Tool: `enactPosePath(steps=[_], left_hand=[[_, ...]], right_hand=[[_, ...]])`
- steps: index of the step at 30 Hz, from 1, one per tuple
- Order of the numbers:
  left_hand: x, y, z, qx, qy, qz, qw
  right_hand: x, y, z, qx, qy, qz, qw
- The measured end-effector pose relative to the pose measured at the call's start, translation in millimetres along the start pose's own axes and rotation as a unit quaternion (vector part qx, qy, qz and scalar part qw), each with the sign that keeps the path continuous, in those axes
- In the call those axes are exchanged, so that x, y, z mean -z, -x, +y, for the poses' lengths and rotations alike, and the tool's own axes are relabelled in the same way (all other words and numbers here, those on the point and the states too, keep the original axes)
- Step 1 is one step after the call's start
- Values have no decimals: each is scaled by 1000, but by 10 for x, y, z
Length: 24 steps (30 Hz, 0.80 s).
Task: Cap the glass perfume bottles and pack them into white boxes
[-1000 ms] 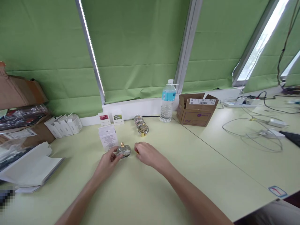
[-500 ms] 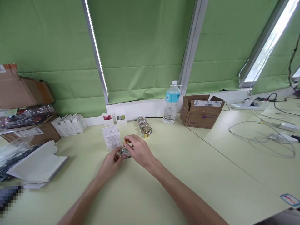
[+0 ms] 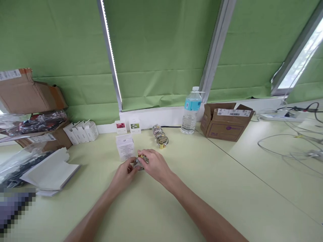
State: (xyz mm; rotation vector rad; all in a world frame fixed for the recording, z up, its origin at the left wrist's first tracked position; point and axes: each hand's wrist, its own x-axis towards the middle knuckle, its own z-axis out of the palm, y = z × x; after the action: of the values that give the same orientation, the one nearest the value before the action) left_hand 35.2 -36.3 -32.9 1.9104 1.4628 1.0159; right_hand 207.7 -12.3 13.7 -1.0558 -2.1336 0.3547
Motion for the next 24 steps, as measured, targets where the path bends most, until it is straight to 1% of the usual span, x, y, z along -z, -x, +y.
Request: enactPosePath(steps=[6, 9, 12, 14, 16, 18, 19, 20, 21, 22, 24], left_hand=[[-12, -13, -20, -2, -7, 0, 1000], [-12, -16, -20, -5, -7, -6, 1000], [12, -7, 4, -18, -12, 2, 1000], [64, -2, 33, -35, -36, 42, 998], [158, -8, 67, -60, -75, 122, 988], [286, -33, 100, -91, -115, 224, 963], [354, -53, 113, -105, -131, 265, 949], [420, -77, 121, -114, -143, 292, 939], [479, -103, 123, -117, -150, 302, 934], [528, -129, 116, -114, -151, 296, 936], [584, -179, 77, -98, -137, 258, 951]], right_hand=[[8, 112, -31, -20, 14, -13, 1000], [-33, 147, 49, -45, 16, -9, 999], [-58, 130, 150, -58, 7, -34, 998], [-53, 114, 196, -50, 0, -58, 997], [-40, 107, 220, -48, -3, -72, 996], [-27, 110, 227, -51, -5, -77, 996], [-23, 113, 226, -53, -6, -77, 996], [-20, 115, 224, -53, -8, -77, 996], [-19, 117, 222, -52, -10, -77, 996], [-18, 118, 220, -52, -12, -77, 996], [-21, 118, 220, -54, -17, -79, 995]])
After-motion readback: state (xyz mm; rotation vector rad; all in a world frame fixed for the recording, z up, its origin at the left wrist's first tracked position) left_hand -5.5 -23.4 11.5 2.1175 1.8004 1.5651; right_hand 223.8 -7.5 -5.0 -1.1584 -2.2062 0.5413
